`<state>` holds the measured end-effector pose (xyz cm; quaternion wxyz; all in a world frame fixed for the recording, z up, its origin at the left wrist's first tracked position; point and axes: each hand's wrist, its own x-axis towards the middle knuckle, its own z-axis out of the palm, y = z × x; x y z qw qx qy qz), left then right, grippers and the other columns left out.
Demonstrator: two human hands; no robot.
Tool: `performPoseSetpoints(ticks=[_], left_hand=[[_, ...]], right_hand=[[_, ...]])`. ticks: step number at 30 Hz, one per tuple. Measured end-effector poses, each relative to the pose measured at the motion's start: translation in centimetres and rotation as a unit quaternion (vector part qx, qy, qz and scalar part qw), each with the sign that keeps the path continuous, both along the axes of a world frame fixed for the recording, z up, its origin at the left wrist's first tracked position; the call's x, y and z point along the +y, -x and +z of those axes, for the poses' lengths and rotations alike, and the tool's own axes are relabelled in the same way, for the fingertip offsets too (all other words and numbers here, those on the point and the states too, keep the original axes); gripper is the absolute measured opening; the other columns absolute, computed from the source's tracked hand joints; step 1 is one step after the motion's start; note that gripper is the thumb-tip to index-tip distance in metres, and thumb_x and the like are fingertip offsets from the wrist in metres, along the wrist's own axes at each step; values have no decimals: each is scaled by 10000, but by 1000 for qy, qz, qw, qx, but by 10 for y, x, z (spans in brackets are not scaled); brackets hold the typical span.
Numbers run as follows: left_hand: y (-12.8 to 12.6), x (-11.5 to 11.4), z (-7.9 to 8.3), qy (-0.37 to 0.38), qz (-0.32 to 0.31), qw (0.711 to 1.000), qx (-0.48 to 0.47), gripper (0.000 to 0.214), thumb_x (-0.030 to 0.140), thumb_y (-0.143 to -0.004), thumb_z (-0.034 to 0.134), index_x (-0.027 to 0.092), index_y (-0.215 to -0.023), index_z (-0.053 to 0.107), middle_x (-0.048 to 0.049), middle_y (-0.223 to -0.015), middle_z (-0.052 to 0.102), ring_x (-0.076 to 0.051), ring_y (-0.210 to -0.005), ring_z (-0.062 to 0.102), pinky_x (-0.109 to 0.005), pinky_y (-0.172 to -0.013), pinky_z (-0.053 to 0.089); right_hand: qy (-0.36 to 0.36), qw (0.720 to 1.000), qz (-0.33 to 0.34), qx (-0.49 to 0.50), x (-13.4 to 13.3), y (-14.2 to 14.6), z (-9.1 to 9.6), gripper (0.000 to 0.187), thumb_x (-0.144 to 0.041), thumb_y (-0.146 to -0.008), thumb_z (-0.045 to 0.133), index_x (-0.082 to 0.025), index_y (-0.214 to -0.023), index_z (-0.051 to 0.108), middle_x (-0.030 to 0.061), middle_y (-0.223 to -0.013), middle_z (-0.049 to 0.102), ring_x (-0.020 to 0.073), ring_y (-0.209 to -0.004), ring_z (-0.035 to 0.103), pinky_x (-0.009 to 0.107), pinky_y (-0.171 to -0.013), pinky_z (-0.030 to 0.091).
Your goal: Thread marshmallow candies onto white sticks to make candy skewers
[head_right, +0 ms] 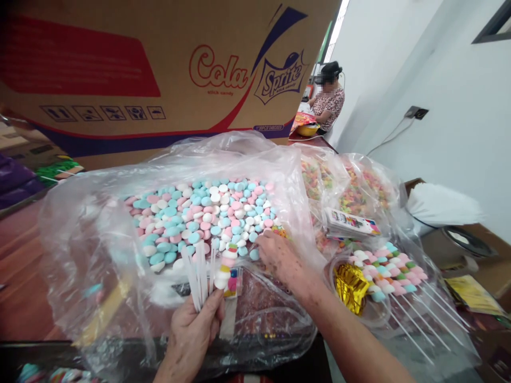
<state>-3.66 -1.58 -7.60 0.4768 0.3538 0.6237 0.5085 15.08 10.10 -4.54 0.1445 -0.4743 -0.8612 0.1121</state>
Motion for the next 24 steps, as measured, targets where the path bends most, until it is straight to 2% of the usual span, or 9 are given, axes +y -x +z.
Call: performPoseSetpoints(ticks=[3, 6, 10, 14, 18, 21, 24], left_hand=[[0, 0, 1, -2, 2, 1000, -4, 489, 604, -735, 695, 190, -519, 549, 60, -398, 427, -76, -334, 328, -200, -317, 226], [0, 0, 3, 3, -4, 1000, -5, 503, 619, -735, 687, 193, -509, 542, 70, -366, 385, -79, -331, 317, -200, -315, 204], [0, 0, 4, 6, -10, 1000, -1, 509, 633, -734, 681, 195, -513, 546, 74, -348, 363, -83, -330, 316, -200, -320, 204], [2, 0, -2, 7, -12, 1000, -3, 510, 641, -749, 665, 194, -530, 555, 73, -351, 367, -85, -329, 317, -202, -323, 210], [4, 0, -9, 12, -22, 1000, -8, 528, 668, -734, 665, 193, -532, 551, 65, -372, 401, -86, -334, 328, -208, -324, 216], [3, -1, -10, 19, -17, 1000, -16, 523, 668, -737, 664, 194, -547, 551, 81, -360, 367, -83, -328, 311, -207, -327, 201], [1, -1, -8, 17, -10, 1000, -25, 508, 655, -748, 665, 191, -571, 560, 98, -350, 327, -75, -322, 280, -202, -335, 174]], right_hand=[[-40, 996, -38, -70, 7, -4, -3, 222, -73, -895, 472, -181, -972, 651, 81, -979, 647, 196, -859, 565, 291, -763, 427], [-90, 988, -17, -128, 12, -2, -6, 248, -76, -878, 521, -197, -1065, 630, 94, -1079, 613, 228, -975, 537, 322, -832, 411], [-67, 985, -1, -161, 19, 3, -5, 190, -87, -887, 512, -199, -969, 641, 89, -1019, 616, 235, -951, 533, 327, -802, 410], [-55, 993, -19, -107, 22, 3, 6, 168, -84, -888, 487, -200, -871, 606, 67, -945, 618, 204, -869, 539, 303, -780, 406], [-33, 998, -42, -46, 10, -3, 14, 114, -139, -896, 486, -202, -927, 576, 27, -849, 606, 178, -758, 529, 287, -703, 404], [12, 1000, -10, 17, -4, -3, 11, 118, -172, -933, 468, -205, -915, 580, 16, -844, 619, 166, -760, 549, 278, -701, 415], [2, 999, 20, 34, -15, 3, 4, 181, -165, -980, 431, -195, -911, 595, 44, -959, 644, 168, -867, 585, 277, -768, 437]])
